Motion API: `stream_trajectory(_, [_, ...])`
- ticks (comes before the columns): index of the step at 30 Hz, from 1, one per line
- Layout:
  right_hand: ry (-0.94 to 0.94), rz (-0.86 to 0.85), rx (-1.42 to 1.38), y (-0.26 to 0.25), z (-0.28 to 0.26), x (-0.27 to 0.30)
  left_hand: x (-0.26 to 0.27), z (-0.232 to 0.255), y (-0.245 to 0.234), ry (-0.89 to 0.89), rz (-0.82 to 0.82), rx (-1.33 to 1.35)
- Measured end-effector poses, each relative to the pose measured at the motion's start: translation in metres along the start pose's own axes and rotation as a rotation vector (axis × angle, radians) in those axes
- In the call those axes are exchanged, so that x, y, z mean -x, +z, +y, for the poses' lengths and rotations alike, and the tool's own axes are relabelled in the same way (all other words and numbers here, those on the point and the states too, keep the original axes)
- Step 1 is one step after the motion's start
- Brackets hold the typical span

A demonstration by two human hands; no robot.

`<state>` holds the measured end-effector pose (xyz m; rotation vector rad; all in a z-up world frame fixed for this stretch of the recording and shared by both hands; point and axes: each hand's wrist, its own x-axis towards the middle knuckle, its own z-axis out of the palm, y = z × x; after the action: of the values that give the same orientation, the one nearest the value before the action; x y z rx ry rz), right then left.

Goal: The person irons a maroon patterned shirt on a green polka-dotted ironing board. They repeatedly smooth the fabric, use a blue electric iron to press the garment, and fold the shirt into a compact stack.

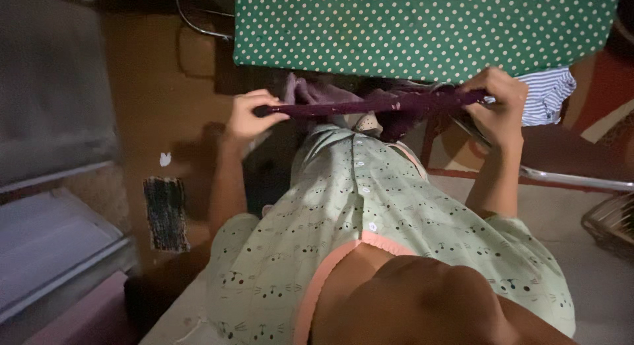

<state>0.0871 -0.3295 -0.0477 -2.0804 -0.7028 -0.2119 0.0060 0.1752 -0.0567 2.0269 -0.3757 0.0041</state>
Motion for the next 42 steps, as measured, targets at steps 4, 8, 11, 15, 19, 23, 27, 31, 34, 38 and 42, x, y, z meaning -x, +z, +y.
stream_trajectory(4, [0.059, -0.052, -0.14, 0.008, 0.009, -0.006, 0.009, -0.01, 0.007, 0.042, 0.184, 0.302])
stream_trajectory(8, [0.11, 0.0, -0.17, 0.012, 0.025, -0.031, -0.009, -0.021, 0.01, 0.115, 0.345, 0.364])
stream_trajectory(11, [0.036, 0.044, -0.124, 0.014, 0.051, -0.065, -0.041, -0.044, -0.001, 0.046, 0.389, 0.099])
stream_trajectory(15, [0.081, 0.099, -0.072, 0.036, 0.105, -0.124, -0.139, -0.108, -0.013, -0.098, 0.49, 0.29])
stream_trajectory(19, [0.287, 0.124, -0.205, 0.095, 0.184, -0.193, -0.227, -0.186, -0.025, -0.136, 0.446, 0.218])
stream_trajectory(23, [0.377, 0.16, -0.247, 0.155, 0.255, -0.229, -0.283, -0.272, -0.009, -0.133, 0.462, 0.053])
stream_trajectory(27, [0.384, 0.098, 0.095, 0.189, 0.294, -0.246, -0.308, -0.322, 0.006, -0.506, 0.358, -0.102])
stream_trajectory(31, [0.432, 0.124, 0.296, 0.204, 0.284, -0.244, -0.311, -0.337, 0.017, -0.378, 0.321, -0.3])
stream_trajectory(34, [0.479, 0.123, 0.378, 0.206, 0.267, -0.248, -0.309, -0.324, 0.017, -0.417, 0.274, -0.368])
stream_trajectory(38, [0.398, 0.129, 0.528, 0.215, 0.25, -0.273, -0.328, -0.307, 0.015, -0.32, 0.355, -0.503])
stream_trajectory(42, [0.43, 0.232, 0.168, 0.244, 0.245, -0.311, -0.358, -0.319, 0.025, -0.277, 0.405, -0.365])
